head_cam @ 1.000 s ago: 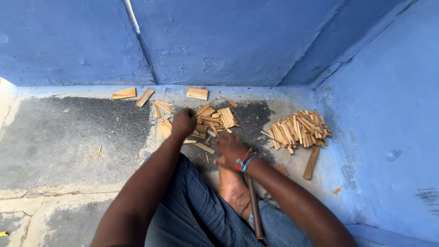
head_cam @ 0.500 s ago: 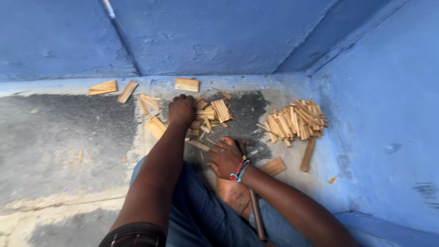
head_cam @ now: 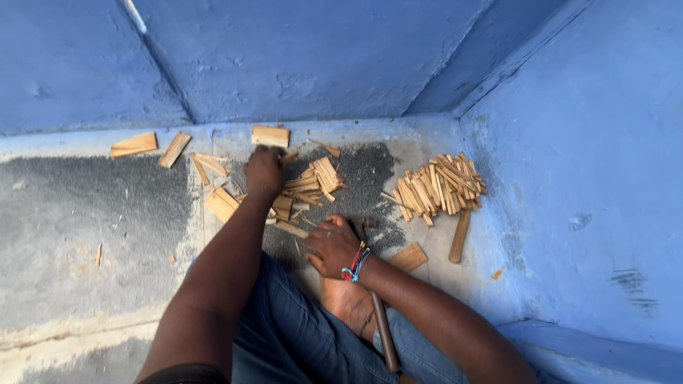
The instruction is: The person sits on the floor and splits small pieces of wood into thinner slats using a hammer and a chisel. They repeatedly pick up wood pieces, position the chisel, strike it with the hammer, and then separate the resulting slats by hand.
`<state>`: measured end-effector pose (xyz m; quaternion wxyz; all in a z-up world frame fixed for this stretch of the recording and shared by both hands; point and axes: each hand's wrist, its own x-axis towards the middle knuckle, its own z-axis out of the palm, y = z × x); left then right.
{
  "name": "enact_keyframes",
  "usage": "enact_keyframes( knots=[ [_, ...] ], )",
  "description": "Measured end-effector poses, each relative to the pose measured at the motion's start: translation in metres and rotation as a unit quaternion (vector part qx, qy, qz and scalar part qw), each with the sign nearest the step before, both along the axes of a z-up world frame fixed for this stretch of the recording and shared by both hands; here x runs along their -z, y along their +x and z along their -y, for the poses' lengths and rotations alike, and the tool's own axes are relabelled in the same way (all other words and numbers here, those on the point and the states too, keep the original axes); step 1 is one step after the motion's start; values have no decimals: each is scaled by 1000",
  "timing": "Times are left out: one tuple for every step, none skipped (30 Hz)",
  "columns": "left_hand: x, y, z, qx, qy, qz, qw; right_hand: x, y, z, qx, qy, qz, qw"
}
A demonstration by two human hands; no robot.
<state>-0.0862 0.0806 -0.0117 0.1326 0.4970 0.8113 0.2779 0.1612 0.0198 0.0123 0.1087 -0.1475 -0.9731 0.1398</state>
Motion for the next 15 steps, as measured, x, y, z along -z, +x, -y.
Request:
enact_keyframes(
  knots=[
    [-10,-1,3,-6,34,13,999,-1,-1,-3,0,6,-7,1000],
    [-21,0,6,-13,69,26,997,-2,-3,-5,0,12,-15,1000],
    [-30,3,11,-10,113,34,993,-3,-3,-6,1,-1,-15,1000],
    [-38,5,15,-7,157,41,987,-4,-3,-7,3,-14,-14,1000],
    [-45,7,17,-4,202,47,978,-5,-3,-8,5,-25,-15,1000],
    [-50,10,22,11,232,53,971,-5,-1,-6,-1,-17,-16,1000],
    [-54,13,26,29,264,57,962,-6,-1,-5,-5,-6,-20,1000],
    [-59,14,27,48,297,61,952,-6,-2,-6,-8,6,-25,1000],
    [-60,17,31,57,309,49,948,-5,-1,-4,-4,0,-20,1000],
    [-60,19,34,67,321,37,944,-4,-1,-3,0,-6,-16,1000],
    [-62,18,33,77,337,23,938,-3,-2,-7,4,-7,-13,1000],
    [-63,18,34,74,327,34,941,-2,-2,-8,1,-1,-14,1000],
    [-61,20,37,73,316,45,945,-1,-1,-6,-1,4,-16,1000],
    [-58,20,38,72,305,57,948,1,0,-5,-2,9,-17,1000],
    [-53,22,41,45,263,98,959,4,2,-2,-3,9,-22,1000]
  ],
)
